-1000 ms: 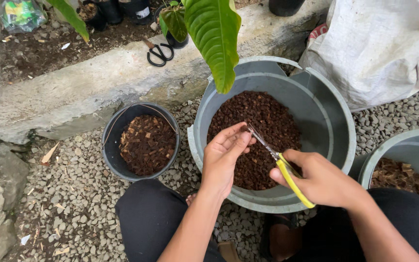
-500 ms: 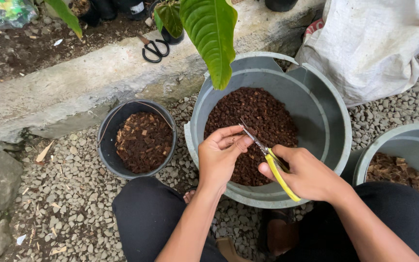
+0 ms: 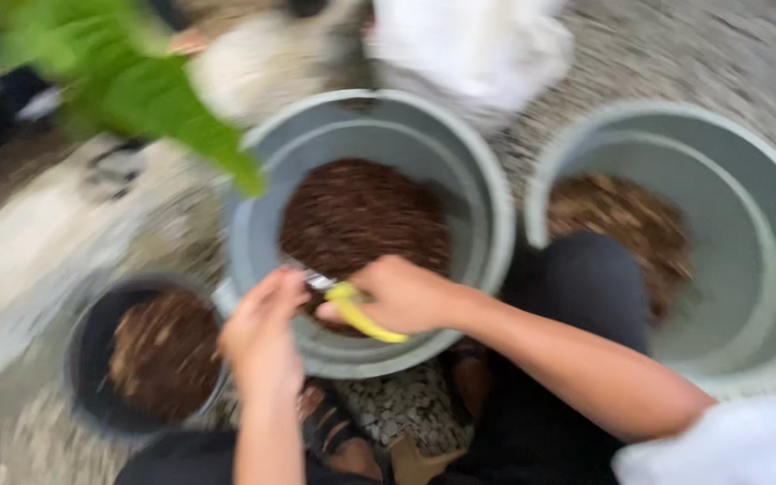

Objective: The person sits on the ground and cuts pieces of bark with yellow-handled scissors, dropping the cut pieces into a bucket of bark chunks, occasionally reaching into a second bucket of bark and cutting pieces over a small pot.

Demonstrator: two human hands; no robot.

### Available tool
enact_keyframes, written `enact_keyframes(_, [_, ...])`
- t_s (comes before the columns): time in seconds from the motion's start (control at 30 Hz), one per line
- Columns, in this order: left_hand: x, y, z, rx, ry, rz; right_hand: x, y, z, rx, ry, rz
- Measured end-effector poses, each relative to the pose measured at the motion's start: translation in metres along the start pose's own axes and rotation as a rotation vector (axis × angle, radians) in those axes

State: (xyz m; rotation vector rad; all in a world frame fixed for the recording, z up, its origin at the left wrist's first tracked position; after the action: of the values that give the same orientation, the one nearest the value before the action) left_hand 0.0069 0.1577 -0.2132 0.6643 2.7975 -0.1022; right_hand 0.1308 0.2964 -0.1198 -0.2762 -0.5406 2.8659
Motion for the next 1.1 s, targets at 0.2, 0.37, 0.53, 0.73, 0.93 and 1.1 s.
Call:
enact_keyframes(0.2, [-0.003, 0.023, -0.007, 0.315, 0.213, 0.056, -0.058, -0.074, 0.021, -0.098, -0.048, -0.272])
enact_keyframes(0.37, [-0.007, 0.051, 0.007, 0.875, 0.272, 0.084, -0.171, -0.184, -0.01, -0.117, 0.027, -0.488])
enact_keyframes(0.53, [0.011, 0.045, 0.06, 1.267, 0.213, 0.15, -0.302, -0.3, -0.148, -0.113, 0.456, -0.985])
enact_keyframes(0.73, [0.018, 0.051, 0.104, 1.18, 0.365, 0.245, -0.391, -0.298, -0.348, 0.134, 0.877, -1.127])
enact_keyframes(0.93, [0.017, 0.05, 0.12, 1.222, 0.28, 0.3, -0.394, -0.243, -0.451, 0.078, 1.065, -1.077])
enact_keyframes(1.1, [0.011, 0.057, 0.121, 1.224, 0.302, 0.303, -0.379, -0.211, -0.474, 0.048, 1.083, -1.052])
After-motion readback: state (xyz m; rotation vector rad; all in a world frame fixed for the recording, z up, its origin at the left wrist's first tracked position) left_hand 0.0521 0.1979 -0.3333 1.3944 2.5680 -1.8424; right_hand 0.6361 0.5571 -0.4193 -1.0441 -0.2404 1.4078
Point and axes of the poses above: each hand's wrist, its own x-axis towards the middle knuckle, its own y-axis out of the palm, z = x × y, the point moved 8 cm from there along x, towards the middle knuckle, and after that the axes turned 14 degrees about x, right-handed, at the moved point
